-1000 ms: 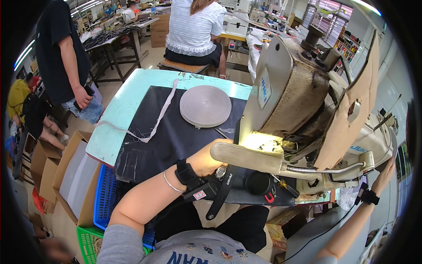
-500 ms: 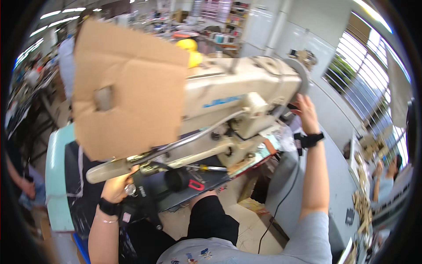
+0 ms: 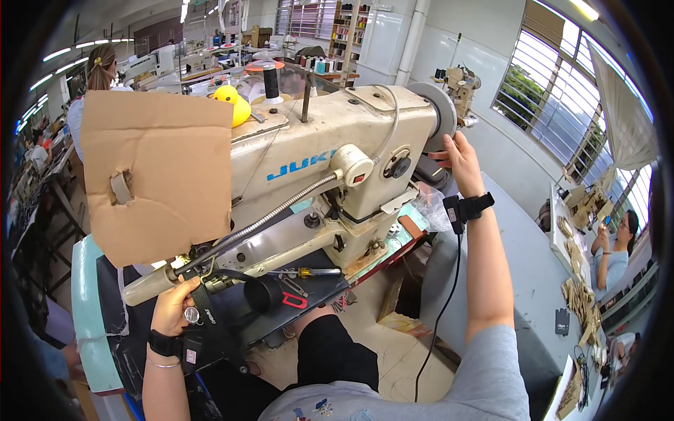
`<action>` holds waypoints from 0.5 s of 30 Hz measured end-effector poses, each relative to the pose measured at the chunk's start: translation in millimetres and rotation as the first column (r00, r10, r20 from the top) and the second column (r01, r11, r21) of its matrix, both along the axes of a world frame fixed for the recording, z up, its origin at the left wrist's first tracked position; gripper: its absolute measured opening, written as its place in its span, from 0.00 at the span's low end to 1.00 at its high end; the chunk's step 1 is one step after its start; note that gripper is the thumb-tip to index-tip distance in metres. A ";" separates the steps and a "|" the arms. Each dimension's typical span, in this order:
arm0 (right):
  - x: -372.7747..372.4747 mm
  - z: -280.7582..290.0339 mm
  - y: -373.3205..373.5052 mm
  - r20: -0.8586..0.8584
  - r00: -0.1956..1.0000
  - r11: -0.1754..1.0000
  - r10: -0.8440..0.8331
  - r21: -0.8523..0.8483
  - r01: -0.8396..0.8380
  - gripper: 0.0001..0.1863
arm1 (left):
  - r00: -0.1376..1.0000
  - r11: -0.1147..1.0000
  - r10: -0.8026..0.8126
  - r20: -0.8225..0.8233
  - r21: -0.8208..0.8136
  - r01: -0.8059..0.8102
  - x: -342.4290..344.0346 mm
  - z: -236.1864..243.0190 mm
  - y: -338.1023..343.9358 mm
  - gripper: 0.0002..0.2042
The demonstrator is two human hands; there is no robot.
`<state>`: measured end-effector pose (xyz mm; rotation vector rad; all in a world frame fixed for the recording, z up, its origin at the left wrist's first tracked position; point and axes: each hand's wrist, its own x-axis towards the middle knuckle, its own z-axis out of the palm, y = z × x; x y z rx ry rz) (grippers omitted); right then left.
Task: The person prepares a sewing machine by threading it with black thread and cutting the excess with scissors. They then position a black leather-like bag under the presser foot and sew a strap onto the bag using the machine.
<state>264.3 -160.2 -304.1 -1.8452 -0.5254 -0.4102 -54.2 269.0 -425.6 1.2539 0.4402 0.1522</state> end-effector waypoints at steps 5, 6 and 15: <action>9.7 -9.1 -7.0 0.045 0.999 0.999 0.021 0.047 -0.023 0.12 | 1.000 1.000 -0.005 0.011 0.021 0.004 2.9 -0.5 -1.7 0.10; 10.3 -10.2 -6.2 0.050 0.998 0.998 0.026 0.060 -0.029 0.12 | 1.000 0.999 -0.005 0.016 0.033 0.005 4.2 0.5 -3.8 0.10; 15.4 -9.9 -10.8 0.048 0.998 0.998 0.052 0.018 -0.053 0.13 | 0.992 0.987 -0.102 0.076 0.135 0.091 11.7 -13.2 12.1 0.06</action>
